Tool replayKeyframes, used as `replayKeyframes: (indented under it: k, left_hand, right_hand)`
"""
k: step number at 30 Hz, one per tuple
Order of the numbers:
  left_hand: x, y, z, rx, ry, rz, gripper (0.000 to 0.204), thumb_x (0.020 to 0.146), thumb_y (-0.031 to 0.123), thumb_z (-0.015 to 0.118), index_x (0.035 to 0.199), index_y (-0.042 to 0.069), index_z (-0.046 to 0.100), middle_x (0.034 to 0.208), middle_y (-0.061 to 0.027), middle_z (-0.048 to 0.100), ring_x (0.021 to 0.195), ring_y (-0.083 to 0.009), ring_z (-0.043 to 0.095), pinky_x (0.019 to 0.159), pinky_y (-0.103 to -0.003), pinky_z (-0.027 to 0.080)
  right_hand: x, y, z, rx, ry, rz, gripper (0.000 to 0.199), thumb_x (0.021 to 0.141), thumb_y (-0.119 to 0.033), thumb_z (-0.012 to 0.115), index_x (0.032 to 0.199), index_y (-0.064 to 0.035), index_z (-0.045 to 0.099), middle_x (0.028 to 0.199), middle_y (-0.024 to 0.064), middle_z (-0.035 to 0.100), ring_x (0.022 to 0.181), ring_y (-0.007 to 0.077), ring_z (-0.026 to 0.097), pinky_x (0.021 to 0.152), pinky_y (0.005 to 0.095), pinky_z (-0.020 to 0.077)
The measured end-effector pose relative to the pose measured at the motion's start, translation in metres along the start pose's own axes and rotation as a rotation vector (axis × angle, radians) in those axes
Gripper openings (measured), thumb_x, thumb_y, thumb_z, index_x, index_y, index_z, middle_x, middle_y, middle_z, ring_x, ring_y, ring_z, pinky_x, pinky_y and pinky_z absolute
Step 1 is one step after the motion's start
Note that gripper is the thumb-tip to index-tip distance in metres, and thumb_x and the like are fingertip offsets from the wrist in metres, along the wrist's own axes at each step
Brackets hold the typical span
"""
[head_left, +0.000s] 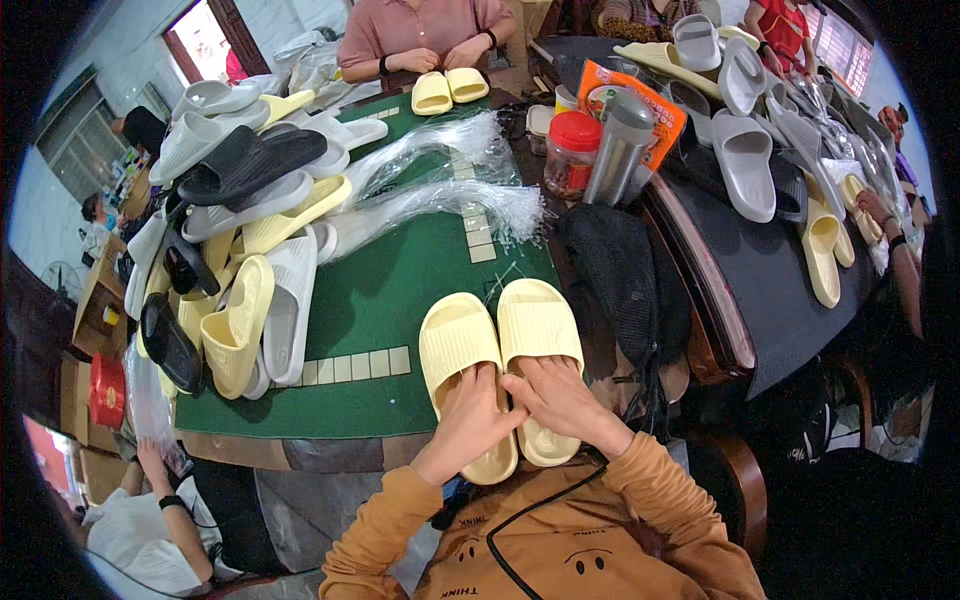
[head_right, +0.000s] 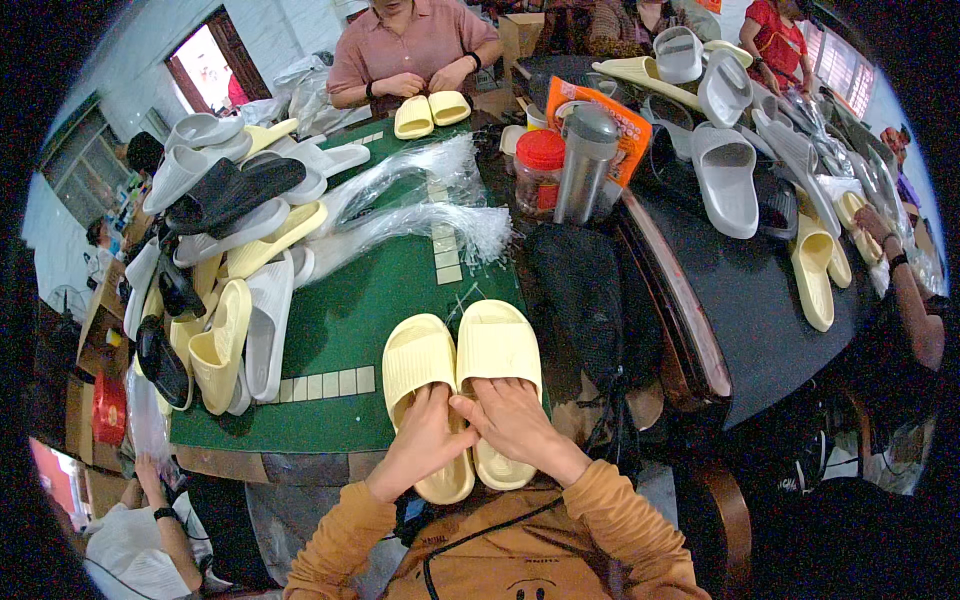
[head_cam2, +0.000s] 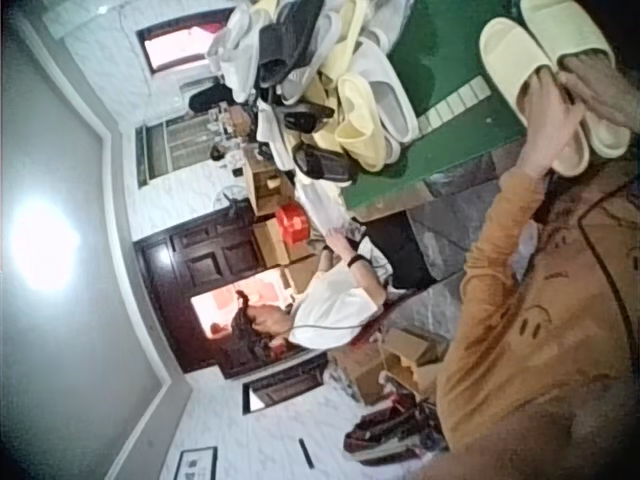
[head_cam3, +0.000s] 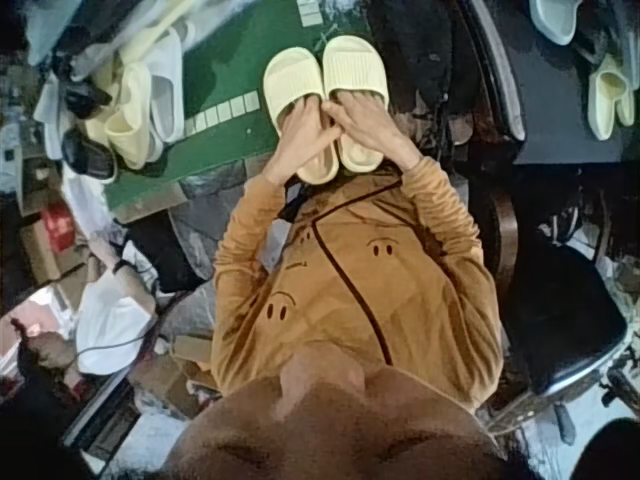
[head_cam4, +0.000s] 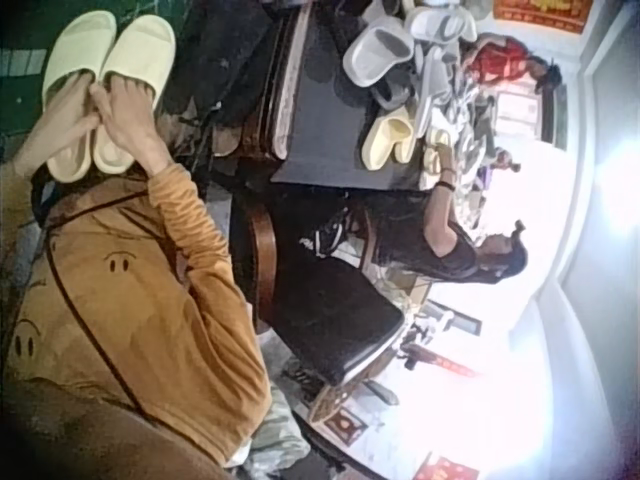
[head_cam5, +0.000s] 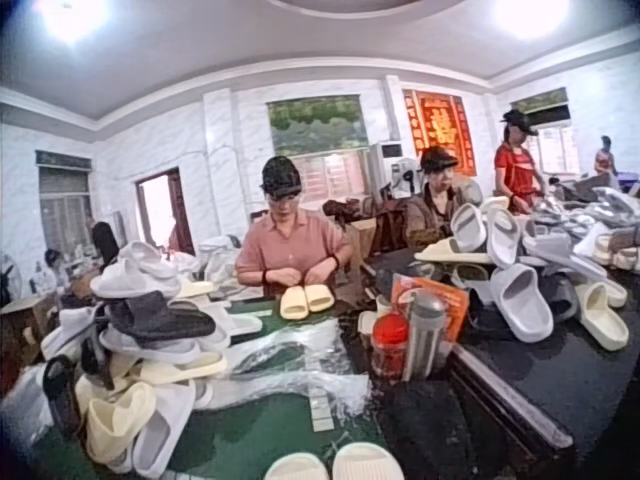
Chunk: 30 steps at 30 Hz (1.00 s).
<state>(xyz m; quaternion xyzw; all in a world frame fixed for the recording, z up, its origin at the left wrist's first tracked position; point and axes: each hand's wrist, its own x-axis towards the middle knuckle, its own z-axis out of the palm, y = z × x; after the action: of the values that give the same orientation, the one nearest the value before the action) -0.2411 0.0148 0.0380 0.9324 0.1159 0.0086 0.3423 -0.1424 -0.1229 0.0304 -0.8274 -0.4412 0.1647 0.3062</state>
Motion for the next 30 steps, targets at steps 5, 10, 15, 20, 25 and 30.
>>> replayKeyframes:
  k: [5, 10, 15, 20, 25, 30]
  left_hand:
    - [0.0, -0.001, 0.009, 0.064, 0.063, 0.043, 0.071, 0.07, 0.036, 0.079, 0.114, -0.009, 0.048, 0.113, -0.0267, 0.05, 0.106, -0.0439, 0.053, 0.086, -0.049, 0.048]
    - [0.001, 0.002, 0.009, 0.112, 0.028, 0.037, 0.081, 0.067, 0.041, 0.082, 0.119, -0.01, 0.047, 0.117, -0.0276, 0.05, 0.113, -0.0433, 0.05, 0.091, -0.048, 0.046]
    - [-0.002, 0.005, 0.007, 0.104, 0.005, 0.045, 0.097, 0.063, 0.05, 0.083, 0.126, -0.012, 0.043, 0.125, -0.0308, 0.047, 0.12, -0.0453, 0.046, 0.099, -0.049, 0.041]
    - [-0.003, 0.004, 0.004, 0.043, -0.039, 0.038, 0.122, 0.058, 0.065, 0.08, 0.136, -0.016, 0.032, 0.135, -0.0332, 0.038, 0.131, -0.048, 0.036, 0.11, -0.05, 0.03]
    - [-0.002, -0.004, 0.008, 0.064, -0.039, 0.04, 0.117, 0.059, 0.058, 0.083, 0.137, -0.014, 0.032, 0.135, -0.0309, 0.039, 0.129, -0.0461, 0.037, 0.108, -0.05, 0.032]
    - [-0.003, 0.003, 0.015, 0.07, 0.046, -0.021, 0.086, 0.065, 0.043, 0.081, 0.123, -0.01, 0.046, 0.12, -0.0269, 0.049, 0.117, -0.0429, 0.047, 0.102, -0.052, 0.035]
  right_hand:
    - [-0.001, 0.004, 0.003, -0.005, 0.043, -0.031, 0.053, 0.1, -0.043, 0.043, 0.129, 0.0013, 0.047, 0.127, 0.0249, 0.052, 0.121, 0.0425, 0.046, 0.1, 0.0503, 0.0352]
    - [-0.001, 0.003, 0.008, -0.035, 0.1, -0.047, 0.044, 0.1, -0.037, 0.045, 0.12, 0.0008, 0.052, 0.12, 0.0244, 0.054, 0.113, 0.043, 0.048, 0.096, 0.05, 0.0356]
    - [-0.001, 0.003, 0.009, -0.057, 0.088, -0.085, 0.046, 0.099, -0.039, 0.046, 0.12, 0.0011, 0.053, 0.117, 0.0247, 0.057, 0.112, 0.042, 0.05, 0.094, 0.0506, 0.0356]
    - [-0.003, 0.006, 0.013, -0.097, 0.109, -0.081, 0.041, 0.098, -0.033, 0.048, 0.117, 0.0021, 0.052, 0.117, 0.0239, 0.053, 0.111, 0.0418, 0.045, 0.095, 0.0506, 0.0318]
    - [0.0, 0.009, 0.025, -0.177, 0.203, -0.126, 0.046, 0.097, -0.039, 0.049, 0.115, 0.0026, 0.054, 0.112, 0.0248, 0.056, 0.109, 0.0428, 0.048, 0.094, 0.0512, 0.0347]
    - [0.001, 0.006, 0.024, -0.136, 0.201, -0.131, 0.043, 0.097, -0.037, 0.049, 0.114, 0.0022, 0.055, 0.113, 0.0234, 0.057, 0.108, 0.0419, 0.049, 0.095, 0.0503, 0.0339]
